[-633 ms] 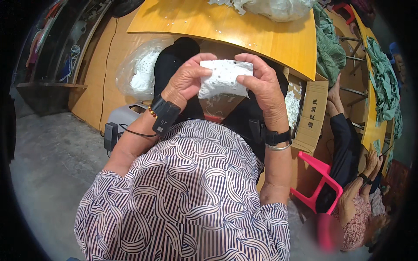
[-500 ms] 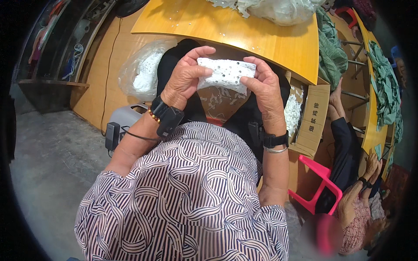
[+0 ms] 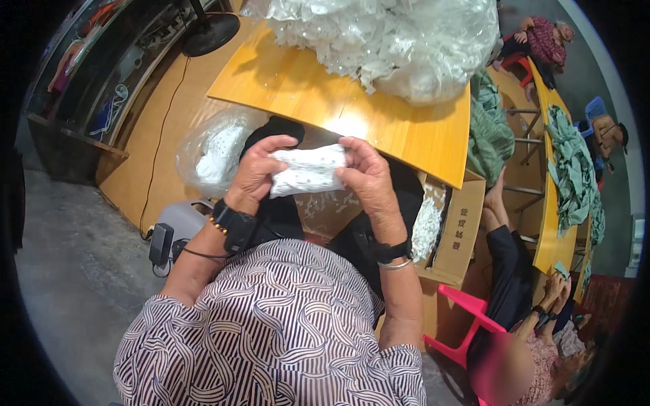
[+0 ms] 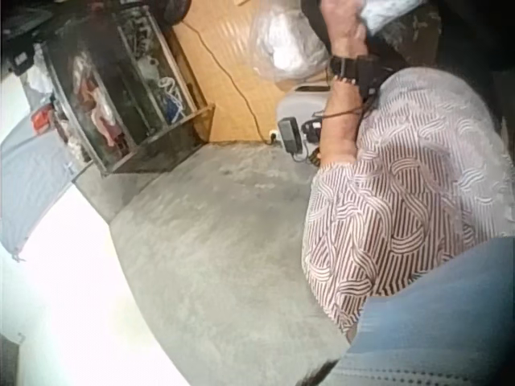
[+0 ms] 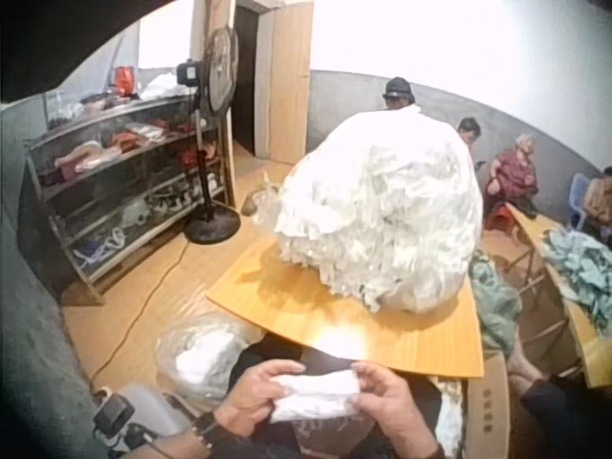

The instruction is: Sorting and separating small white lace or textile pieces from a bundle.

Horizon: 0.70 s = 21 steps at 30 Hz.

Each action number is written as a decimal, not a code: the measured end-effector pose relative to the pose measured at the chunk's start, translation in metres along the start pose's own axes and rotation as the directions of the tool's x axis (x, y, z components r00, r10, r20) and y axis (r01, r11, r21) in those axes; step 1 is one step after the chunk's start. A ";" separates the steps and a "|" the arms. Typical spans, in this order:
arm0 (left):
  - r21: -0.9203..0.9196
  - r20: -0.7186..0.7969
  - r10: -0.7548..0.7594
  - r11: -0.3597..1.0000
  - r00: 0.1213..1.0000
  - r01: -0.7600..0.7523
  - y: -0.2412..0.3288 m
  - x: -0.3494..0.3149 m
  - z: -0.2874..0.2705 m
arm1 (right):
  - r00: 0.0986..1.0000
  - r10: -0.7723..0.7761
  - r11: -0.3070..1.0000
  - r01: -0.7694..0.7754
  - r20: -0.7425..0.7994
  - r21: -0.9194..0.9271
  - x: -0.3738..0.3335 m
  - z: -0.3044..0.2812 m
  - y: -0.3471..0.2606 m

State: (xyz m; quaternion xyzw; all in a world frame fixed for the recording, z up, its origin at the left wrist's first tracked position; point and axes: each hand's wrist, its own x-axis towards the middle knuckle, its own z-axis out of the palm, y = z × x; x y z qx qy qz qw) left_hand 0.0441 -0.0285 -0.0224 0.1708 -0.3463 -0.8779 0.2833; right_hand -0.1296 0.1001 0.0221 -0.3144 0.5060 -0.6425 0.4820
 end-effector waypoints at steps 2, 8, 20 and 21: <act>0.005 -0.079 0.097 0.995 0.992 -0.097 0.016 -0.003 -0.022 | 0.999 0.029 0.999 -0.029 0.036 -0.013 0.013 0.006 0.000; 0.059 -0.396 0.347 0.934 0.850 -0.353 0.053 -0.005 -0.104 | 0.999 0.003 0.980 -0.011 -0.044 -0.197 0.055 -0.011 -0.012; 0.203 -0.827 -0.032 0.914 0.561 0.351 -0.030 -0.041 -0.293 | 0.973 -0.176 0.950 0.129 -0.148 -0.284 0.175 0.029 -0.064; -0.120 -0.874 -0.185 0.978 0.449 0.169 -0.022 -0.036 -0.269 | 0.964 -0.157 0.976 0.119 -0.213 -0.182 0.184 0.033 -0.068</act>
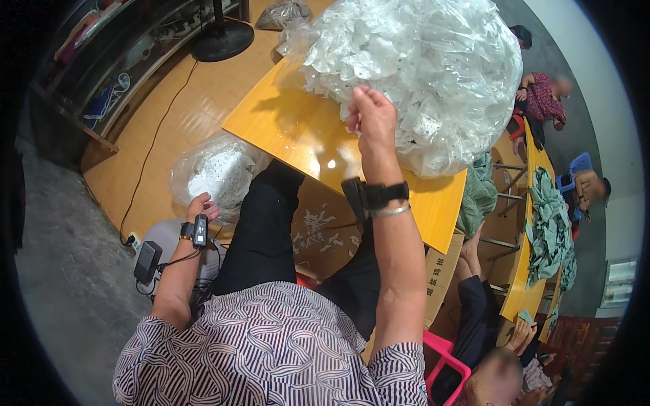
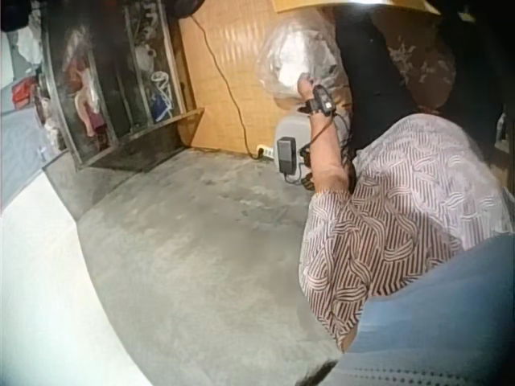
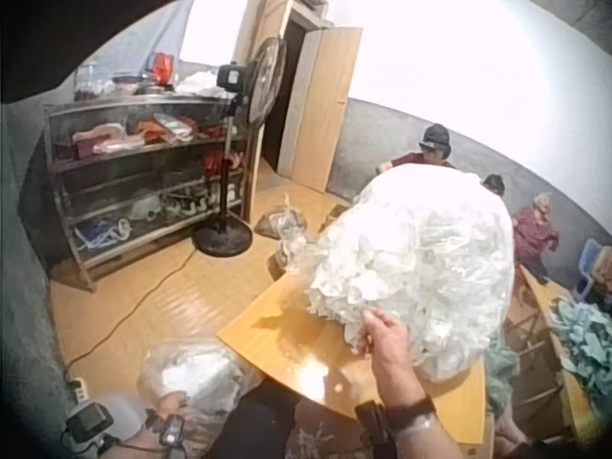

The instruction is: Sorting and separating small white lace or textile pieces from a bundle.

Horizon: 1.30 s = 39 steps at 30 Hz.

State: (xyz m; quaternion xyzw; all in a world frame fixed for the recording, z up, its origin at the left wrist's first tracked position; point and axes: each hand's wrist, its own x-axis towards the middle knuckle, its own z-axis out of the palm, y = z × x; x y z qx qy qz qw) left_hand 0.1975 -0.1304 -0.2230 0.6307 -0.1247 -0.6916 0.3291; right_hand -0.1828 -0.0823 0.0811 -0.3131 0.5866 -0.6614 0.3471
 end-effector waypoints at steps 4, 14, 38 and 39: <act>-0.153 0.148 0.016 0.988 0.989 0.007 0.009 -0.030 0.011 | 0.984 0.045 0.966 0.000 -0.171 0.258 0.023 0.017 -0.001; -0.264 0.640 0.273 0.956 0.719 -0.129 0.053 -0.160 0.091 | 0.989 0.127 0.973 -0.108 -0.080 0.205 -0.049 -0.030 0.041; -0.033 0.864 -0.185 0.907 0.468 0.419 -0.072 -0.222 0.214 | 0.851 0.386 0.869 -0.465 0.355 0.170 -0.192 -0.089 0.079; -0.046 0.848 -0.161 0.927 0.505 0.372 -0.075 -0.214 0.214 | 0.850 0.387 0.867 -0.467 0.359 0.172 -0.192 -0.088 0.080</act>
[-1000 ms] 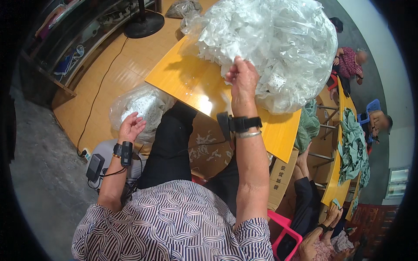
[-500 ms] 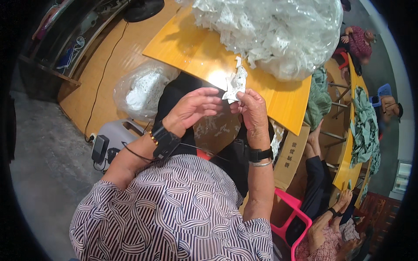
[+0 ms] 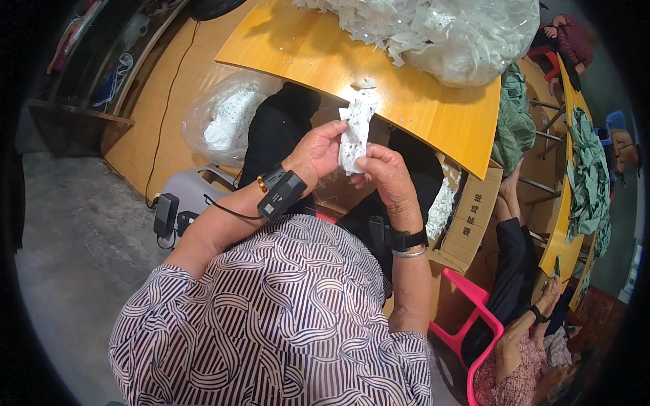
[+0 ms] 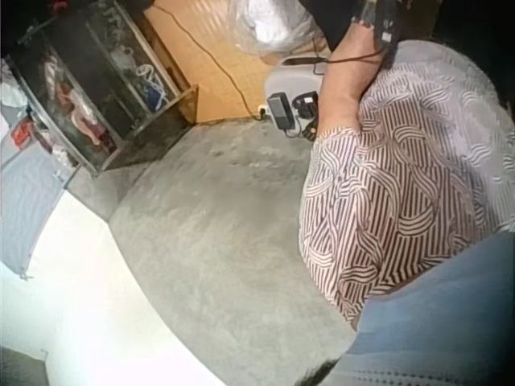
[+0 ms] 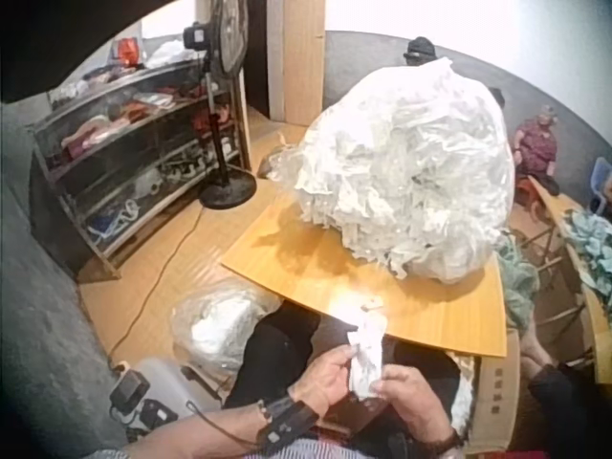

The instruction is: Sorting and separating small white lace or textile pieces from a bundle.

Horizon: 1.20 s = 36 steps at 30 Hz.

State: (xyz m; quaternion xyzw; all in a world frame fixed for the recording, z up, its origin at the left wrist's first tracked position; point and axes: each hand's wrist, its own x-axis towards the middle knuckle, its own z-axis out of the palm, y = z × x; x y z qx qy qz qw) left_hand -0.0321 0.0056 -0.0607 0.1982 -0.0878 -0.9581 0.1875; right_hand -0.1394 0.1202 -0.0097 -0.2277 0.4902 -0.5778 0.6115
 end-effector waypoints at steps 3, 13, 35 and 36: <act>0.007 -0.023 0.050 0.999 0.998 -0.050 0.005 0.001 -0.003 | 0.995 0.086 0.954 -0.094 -0.041 -0.286 0.000 -0.002 0.003; 0.631 0.128 0.396 0.674 0.909 -0.383 0.023 -0.026 0.009 | 0.956 -0.178 0.968 0.128 -0.231 -0.214 0.024 0.015 -0.005; 0.391 0.083 0.174 0.900 0.981 -0.193 0.031 -0.032 0.017 | 0.909 -0.286 0.936 0.333 -0.302 0.114 0.021 0.017 -0.006; 0.482 0.068 0.176 0.856 0.982 -0.187 0.032 -0.033 0.022 | 0.892 -0.301 0.942 0.333 -0.337 0.037 0.019 0.018 -0.007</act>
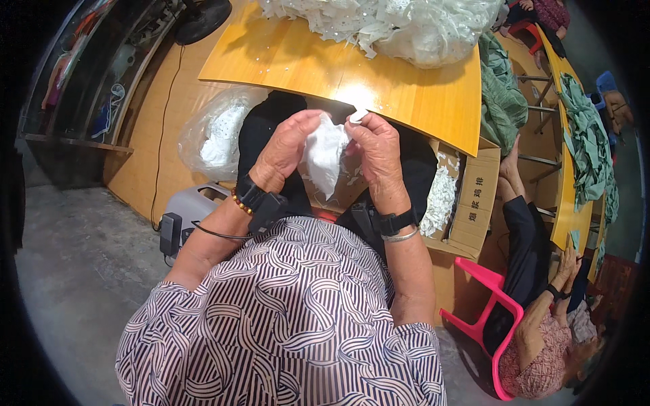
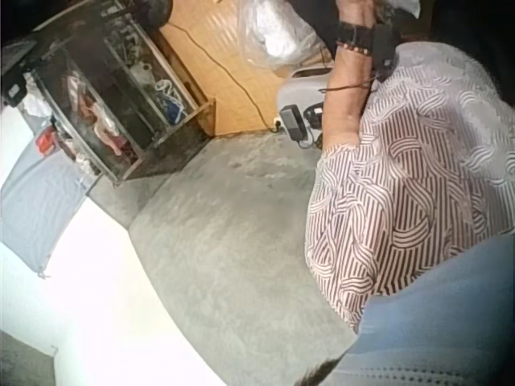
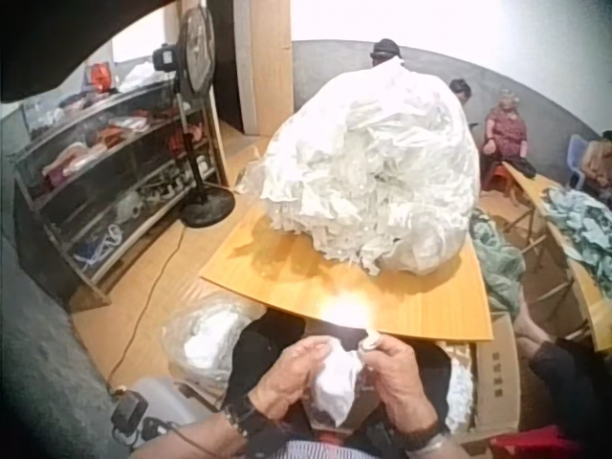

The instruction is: Sorting and separating small white lace or textile pieces from a bundle.

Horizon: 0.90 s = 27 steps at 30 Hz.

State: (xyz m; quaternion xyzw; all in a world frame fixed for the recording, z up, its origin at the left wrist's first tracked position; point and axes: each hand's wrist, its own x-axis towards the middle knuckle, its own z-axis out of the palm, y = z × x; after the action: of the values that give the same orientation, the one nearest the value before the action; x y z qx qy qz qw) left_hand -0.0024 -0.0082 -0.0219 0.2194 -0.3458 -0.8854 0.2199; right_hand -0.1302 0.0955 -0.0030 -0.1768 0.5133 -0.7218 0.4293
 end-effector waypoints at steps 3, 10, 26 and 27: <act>0.428 0.098 0.149 0.886 0.984 -0.177 0.002 -0.001 0.008 | 0.998 -0.059 0.991 0.060 0.016 -0.121 -0.002 0.003 -0.002; 0.811 0.265 0.539 0.325 0.800 -0.487 -0.002 -0.009 0.025 | 0.983 -0.181 0.979 0.176 -0.042 -0.100 -0.006 0.011 0.007; -0.112 0.170 -0.154 0.978 0.973 0.174 -0.016 0.002 0.004 | 1.000 -0.007 0.962 0.000 -0.024 -0.275 -0.011 0.003 -0.005; -0.125 0.167 -0.168 0.974 0.972 0.190 -0.015 0.001 0.005 | 1.000 -0.021 0.953 0.021 0.002 -0.302 -0.011 0.001 -0.004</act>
State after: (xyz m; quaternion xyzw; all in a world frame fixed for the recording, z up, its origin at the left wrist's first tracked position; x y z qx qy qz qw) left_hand -0.0093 0.0040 -0.0287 0.1643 -0.2776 -0.9381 0.1262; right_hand -0.1250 0.1037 0.0027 -0.2453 0.6158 -0.6395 0.3895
